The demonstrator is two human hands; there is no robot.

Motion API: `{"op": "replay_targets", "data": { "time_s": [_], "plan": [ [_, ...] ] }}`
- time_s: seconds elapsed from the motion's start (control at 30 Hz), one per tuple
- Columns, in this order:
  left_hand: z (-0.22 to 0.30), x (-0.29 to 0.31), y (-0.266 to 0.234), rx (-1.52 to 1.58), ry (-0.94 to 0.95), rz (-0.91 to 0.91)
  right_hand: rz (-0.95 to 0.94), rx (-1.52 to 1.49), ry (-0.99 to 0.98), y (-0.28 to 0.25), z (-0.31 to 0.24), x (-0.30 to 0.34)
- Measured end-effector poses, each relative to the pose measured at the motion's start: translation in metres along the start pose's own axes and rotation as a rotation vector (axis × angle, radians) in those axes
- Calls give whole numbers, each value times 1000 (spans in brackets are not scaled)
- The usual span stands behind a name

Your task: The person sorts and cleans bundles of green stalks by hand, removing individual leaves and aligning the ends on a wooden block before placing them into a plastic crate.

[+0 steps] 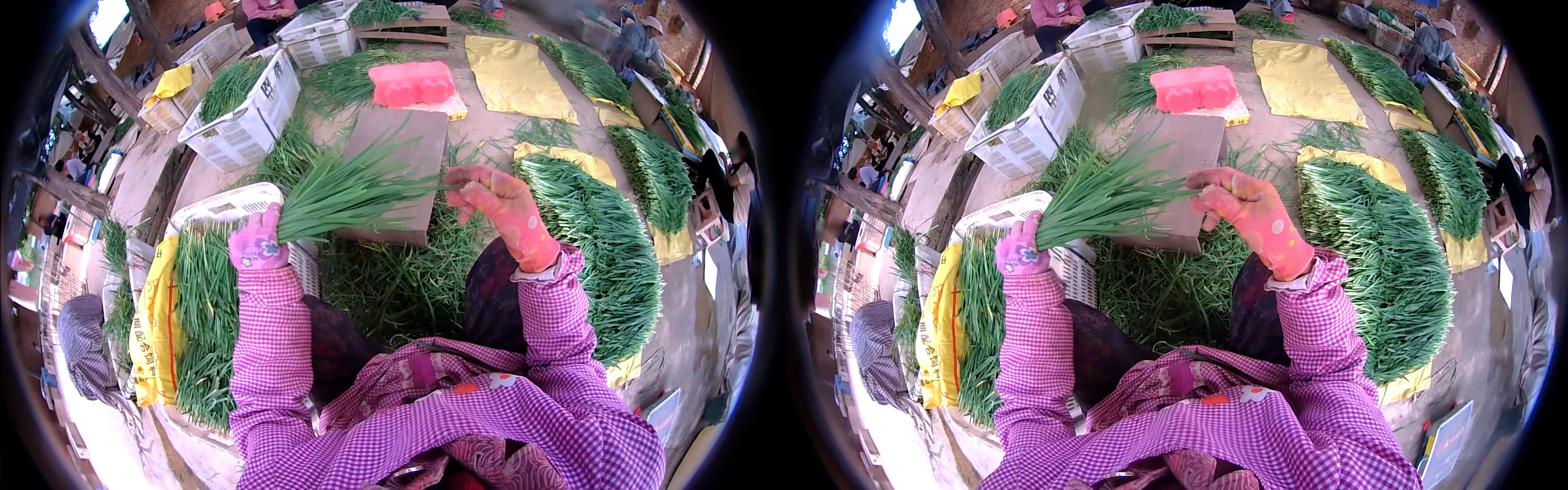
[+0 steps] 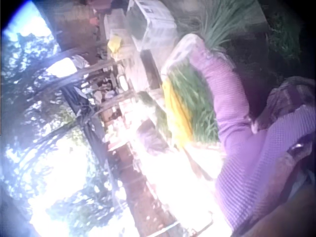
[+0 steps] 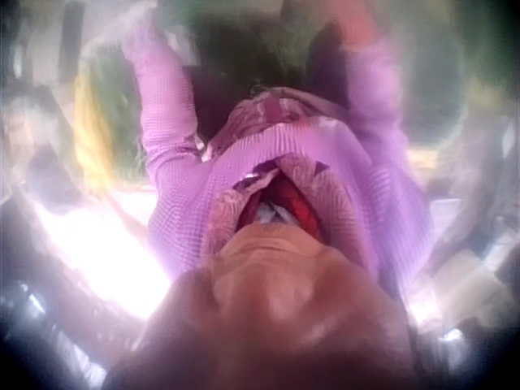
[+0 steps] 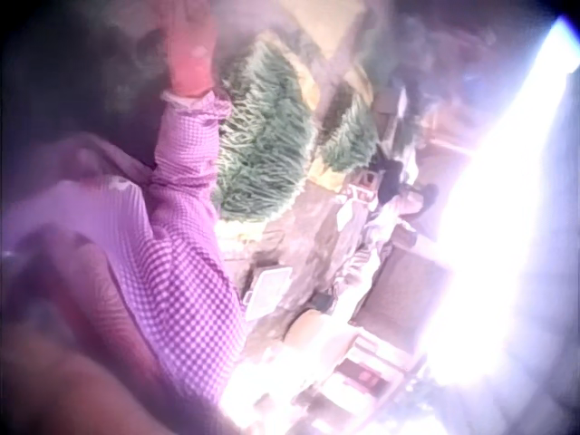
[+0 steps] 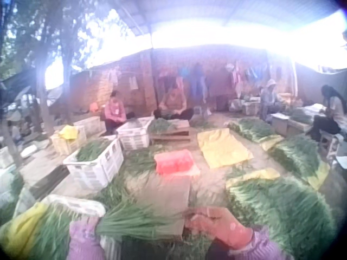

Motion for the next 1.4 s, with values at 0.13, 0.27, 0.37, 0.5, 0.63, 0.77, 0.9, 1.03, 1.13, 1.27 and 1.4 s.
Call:
{"op": "replay_targets", "data": {
  "time_s": [0.13, 0.27, 0.37, 0.5, 0.63, 0.77, 0.9, 1.03, 1.13, 1.27, 1.4],
  "plan": [
    [-41, 16, -28, -185, 106, 260, 39, -58, 96, -4, 34, 4],
    [-64, 48, -26, -242, 115, 285, -70, 104, -14, 24, 50, 3],
    [-67, 70, -27, -235, 123, 294, -179, 536, -203, 57, 47, 5],
    [-61, 87, -30, -181, 118, 368, -264, 1106, -439, 91, 60, 4],
    [-67, 95, -18, -227, 98, 283, -294, 665, -339, 91, 73, 7],
    [-72, 97, -26, -173, 102, 328, 16, -242, -82, 37, 51, -11],
    [-78, 108, -18, -191, 80, 269, 85, -50, -138, 30, 41, -18],
    [-72, 112, -20, -162, 135, 287, 11, 559, -375, 58, 42, -18],
    [-65, 113, -27, -156, 148, 269, -200, 1084, -449, 82, 61, -21],
    [-65, 116, -24, -171, 152, 229, -74, 256, -130, 43, 81, -32],
    [-71, 118, -21, -180, 169, 237, 95, -77, -165, 23, 38, -22]
  ]
}}
Point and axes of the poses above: each hand's wrist, its own x-axis away from the middle knuckle, its own y-axis out of the palm, z = x × y, the point moved 6 cm from there along -x, towards the middle knuckle, and after that the axes turned 12 degrees about -x, right-handed, at the moved point
